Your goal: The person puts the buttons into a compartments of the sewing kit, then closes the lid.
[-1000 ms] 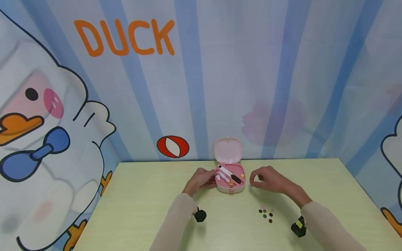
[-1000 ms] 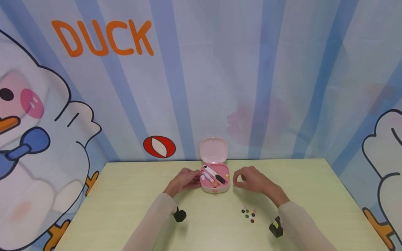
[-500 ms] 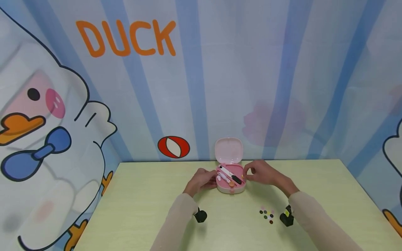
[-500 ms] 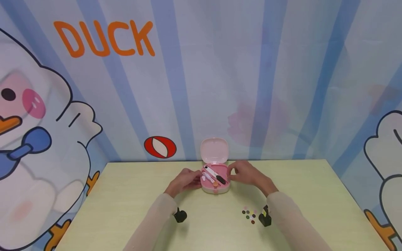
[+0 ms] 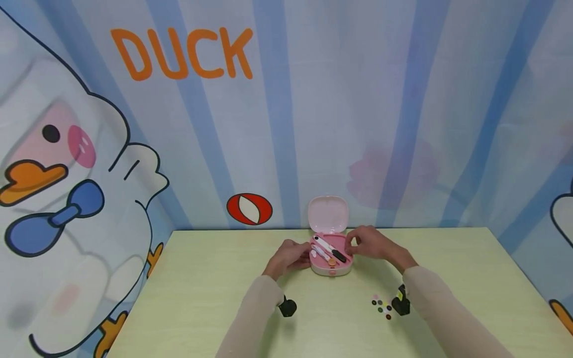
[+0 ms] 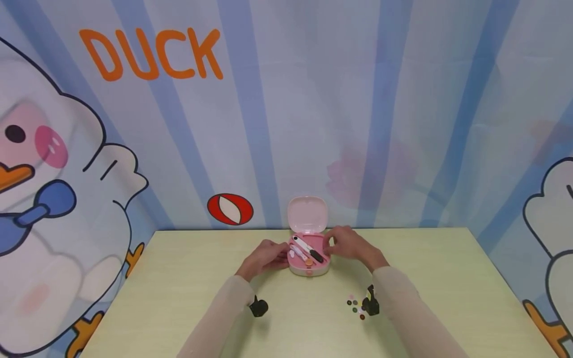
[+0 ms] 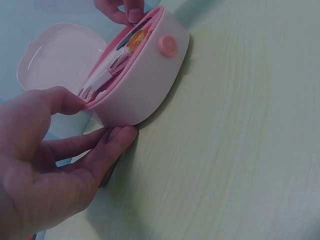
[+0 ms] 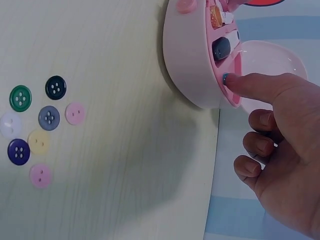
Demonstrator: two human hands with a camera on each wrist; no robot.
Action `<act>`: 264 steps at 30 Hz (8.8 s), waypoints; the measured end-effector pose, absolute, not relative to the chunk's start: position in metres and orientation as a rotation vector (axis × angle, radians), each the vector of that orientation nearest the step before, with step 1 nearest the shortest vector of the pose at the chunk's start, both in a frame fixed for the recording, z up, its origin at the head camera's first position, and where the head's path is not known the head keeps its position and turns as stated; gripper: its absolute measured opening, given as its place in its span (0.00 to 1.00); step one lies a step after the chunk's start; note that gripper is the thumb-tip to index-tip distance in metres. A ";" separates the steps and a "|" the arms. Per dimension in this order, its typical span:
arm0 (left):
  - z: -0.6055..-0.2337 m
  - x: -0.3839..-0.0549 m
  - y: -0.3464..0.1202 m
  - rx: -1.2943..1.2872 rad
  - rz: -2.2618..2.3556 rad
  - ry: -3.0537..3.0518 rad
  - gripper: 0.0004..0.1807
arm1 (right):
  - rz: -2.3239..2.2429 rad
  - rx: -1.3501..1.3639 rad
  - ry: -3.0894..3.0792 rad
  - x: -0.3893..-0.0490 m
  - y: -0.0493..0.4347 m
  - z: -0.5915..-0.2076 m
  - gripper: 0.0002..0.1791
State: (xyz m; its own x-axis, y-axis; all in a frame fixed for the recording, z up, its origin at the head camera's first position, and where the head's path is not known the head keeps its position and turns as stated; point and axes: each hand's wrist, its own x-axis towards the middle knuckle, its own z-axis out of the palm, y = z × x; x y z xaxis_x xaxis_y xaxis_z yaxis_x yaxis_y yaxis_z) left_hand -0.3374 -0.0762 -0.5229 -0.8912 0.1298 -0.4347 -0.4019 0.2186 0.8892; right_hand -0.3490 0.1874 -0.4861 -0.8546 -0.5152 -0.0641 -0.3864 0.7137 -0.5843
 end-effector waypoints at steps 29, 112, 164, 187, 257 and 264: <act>-0.520 -0.336 -0.077 -0.241 1.724 2.080 0.15 | -0.872 -0.696 2.723 -0.357 0.178 -0.497 0.04; -0.525 -0.338 -0.075 -0.249 1.720 2.089 0.16 | -1.033 -0.975 2.648 -0.236 0.284 -0.538 0.07; -0.523 -0.336 -0.075 -0.278 1.727 2.080 0.15 | -0.886 -0.923 2.685 -0.347 0.208 -0.472 0.02; -0.520 -0.335 -0.073 -0.249 1.722 2.084 0.15 | -0.923 -0.776 2.702 -0.361 0.189 -0.491 0.02; -0.526 -0.338 -0.074 -0.255 1.712 2.095 0.16 | -1.078 -0.814 2.646 -0.225 0.279 -0.543 0.12; -0.527 -0.339 -0.075 -0.253 1.717 2.091 0.16 | -1.172 -0.892 2.663 -0.220 0.280 -0.547 0.05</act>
State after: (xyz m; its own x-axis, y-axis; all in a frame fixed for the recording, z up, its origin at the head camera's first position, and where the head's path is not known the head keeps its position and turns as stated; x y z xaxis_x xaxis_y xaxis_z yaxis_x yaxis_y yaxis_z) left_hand -0.3390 -0.0746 -0.5274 -0.8950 0.1228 -0.4289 -0.3969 0.2201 0.8911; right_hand -0.2197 0.2803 -0.5469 -0.8238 -0.5493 0.1398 -0.4741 0.5326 -0.7012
